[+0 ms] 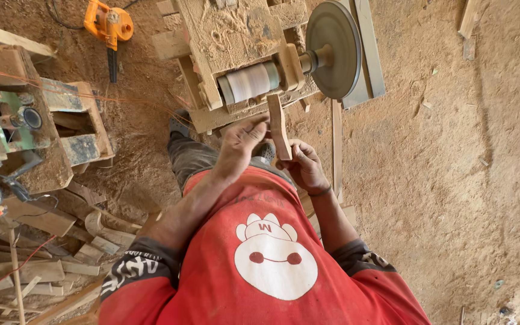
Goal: The person sands a small wooden piece against a rotating sanding drum, repeatedly flipping and repositioning the piece to smooth multiple edges. The person briefly places the piece on the machine table and resumes sanding.
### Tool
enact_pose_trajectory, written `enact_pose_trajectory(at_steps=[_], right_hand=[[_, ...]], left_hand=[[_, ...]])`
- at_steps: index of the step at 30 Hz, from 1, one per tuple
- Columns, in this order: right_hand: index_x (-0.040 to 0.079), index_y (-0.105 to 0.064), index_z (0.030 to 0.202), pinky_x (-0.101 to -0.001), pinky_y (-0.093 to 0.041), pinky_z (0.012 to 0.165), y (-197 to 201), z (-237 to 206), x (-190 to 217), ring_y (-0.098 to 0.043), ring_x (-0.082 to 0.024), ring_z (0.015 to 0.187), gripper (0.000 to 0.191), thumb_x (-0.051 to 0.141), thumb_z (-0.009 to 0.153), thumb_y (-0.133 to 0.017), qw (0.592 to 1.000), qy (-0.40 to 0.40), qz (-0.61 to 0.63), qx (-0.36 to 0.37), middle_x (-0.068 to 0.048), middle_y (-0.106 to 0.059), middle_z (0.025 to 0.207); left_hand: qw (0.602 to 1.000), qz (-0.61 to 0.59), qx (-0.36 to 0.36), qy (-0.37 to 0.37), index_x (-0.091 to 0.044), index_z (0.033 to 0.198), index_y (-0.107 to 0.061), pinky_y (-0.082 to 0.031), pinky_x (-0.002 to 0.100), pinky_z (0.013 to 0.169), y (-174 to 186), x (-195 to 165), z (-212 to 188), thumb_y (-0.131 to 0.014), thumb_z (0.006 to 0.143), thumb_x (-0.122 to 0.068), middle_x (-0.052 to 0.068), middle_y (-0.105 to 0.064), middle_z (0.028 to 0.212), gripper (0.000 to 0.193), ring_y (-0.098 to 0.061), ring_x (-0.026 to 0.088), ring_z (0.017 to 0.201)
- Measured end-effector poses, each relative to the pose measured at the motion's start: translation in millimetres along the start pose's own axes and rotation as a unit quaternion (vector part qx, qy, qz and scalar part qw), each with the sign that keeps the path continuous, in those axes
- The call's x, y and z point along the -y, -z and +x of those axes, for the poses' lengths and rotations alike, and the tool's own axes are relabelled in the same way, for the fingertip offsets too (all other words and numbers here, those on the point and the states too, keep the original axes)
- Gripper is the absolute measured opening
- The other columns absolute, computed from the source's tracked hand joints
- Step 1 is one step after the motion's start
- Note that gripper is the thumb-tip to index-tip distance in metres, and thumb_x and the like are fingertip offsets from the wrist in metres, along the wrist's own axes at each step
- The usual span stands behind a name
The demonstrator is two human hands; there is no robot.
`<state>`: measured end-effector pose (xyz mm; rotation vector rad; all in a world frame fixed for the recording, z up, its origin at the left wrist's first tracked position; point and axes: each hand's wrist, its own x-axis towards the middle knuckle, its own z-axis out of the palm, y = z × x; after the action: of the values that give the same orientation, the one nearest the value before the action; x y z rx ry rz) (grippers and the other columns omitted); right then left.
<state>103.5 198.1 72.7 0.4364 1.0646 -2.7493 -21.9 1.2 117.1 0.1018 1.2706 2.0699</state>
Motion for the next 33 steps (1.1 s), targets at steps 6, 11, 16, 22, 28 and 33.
enact_pose_trajectory(at_steps=[6,11,16,22,28,33], right_hand=[[0.005,-0.059,0.114,-0.0303,-0.040,0.071,-36,21,12,-0.045,-0.010,0.073,0.033,0.038,0.108,-0.060,0.995,-0.013,0.058,0.077,-0.005,-0.057,0.095],[0.006,-0.057,0.115,-0.0282,-0.038,0.066,-55,30,15,-0.041,-0.008,0.068,0.034,0.039,0.108,-0.062,0.992,-0.030,0.062,0.102,-0.004,-0.054,0.091],[0.005,-0.057,0.122,-0.0276,-0.039,0.065,-55,33,13,-0.041,-0.008,0.066,0.040,0.040,0.105,-0.062,0.994,-0.040,0.053,0.091,-0.004,-0.054,0.089],[-0.001,-0.063,0.129,-0.0255,-0.042,0.065,-37,35,12,-0.048,-0.009,0.069,0.041,0.034,0.108,-0.067,0.994,-0.008,0.027,0.104,-0.001,-0.060,0.087],[0.002,-0.071,0.127,-0.0329,-0.057,0.073,-50,61,31,-0.069,-0.016,0.085,0.032,0.025,0.106,-0.068,0.800,0.161,-0.575,-0.065,-0.008,-0.070,0.103],[0.009,-0.077,0.111,-0.0388,-0.053,0.058,-81,92,23,-0.065,-0.026,0.064,0.020,0.024,0.099,-0.072,0.605,0.186,-0.762,-0.134,-0.011,-0.065,0.086]], left_hand=[[0.997,-0.072,-0.008,-0.032,0.005,0.134,-0.062,-0.057,0.024,0.088,-20,-30,-2,-0.065,0.105,-0.010,0.010,-0.073,0.117,0.033,-0.068,0.010,0.099],[0.994,-0.103,-0.018,-0.026,0.003,0.134,-0.059,-0.059,0.026,0.090,-16,-39,-1,-0.063,0.104,-0.010,0.007,-0.071,0.118,0.033,-0.068,0.011,0.102],[0.996,-0.070,-0.027,-0.049,0.004,0.134,-0.060,-0.058,0.028,0.094,-7,-33,2,-0.064,0.106,-0.010,0.008,-0.070,0.117,0.032,-0.067,0.012,0.106],[0.991,0.089,-0.068,-0.068,0.000,0.135,-0.063,-0.059,0.029,0.095,15,-15,18,-0.062,0.106,-0.018,0.009,-0.074,0.117,0.034,-0.070,0.015,0.103],[0.753,0.585,-0.153,-0.260,-0.006,0.136,-0.062,-0.047,0.048,0.113,64,-5,57,-0.065,0.102,-0.011,0.015,-0.070,0.131,0.034,-0.065,0.031,0.124],[0.636,0.735,-0.028,-0.235,-0.012,0.144,-0.060,-0.030,0.052,0.124,89,2,94,-0.056,0.092,0.007,0.010,-0.062,0.150,0.055,-0.047,0.035,0.146]])
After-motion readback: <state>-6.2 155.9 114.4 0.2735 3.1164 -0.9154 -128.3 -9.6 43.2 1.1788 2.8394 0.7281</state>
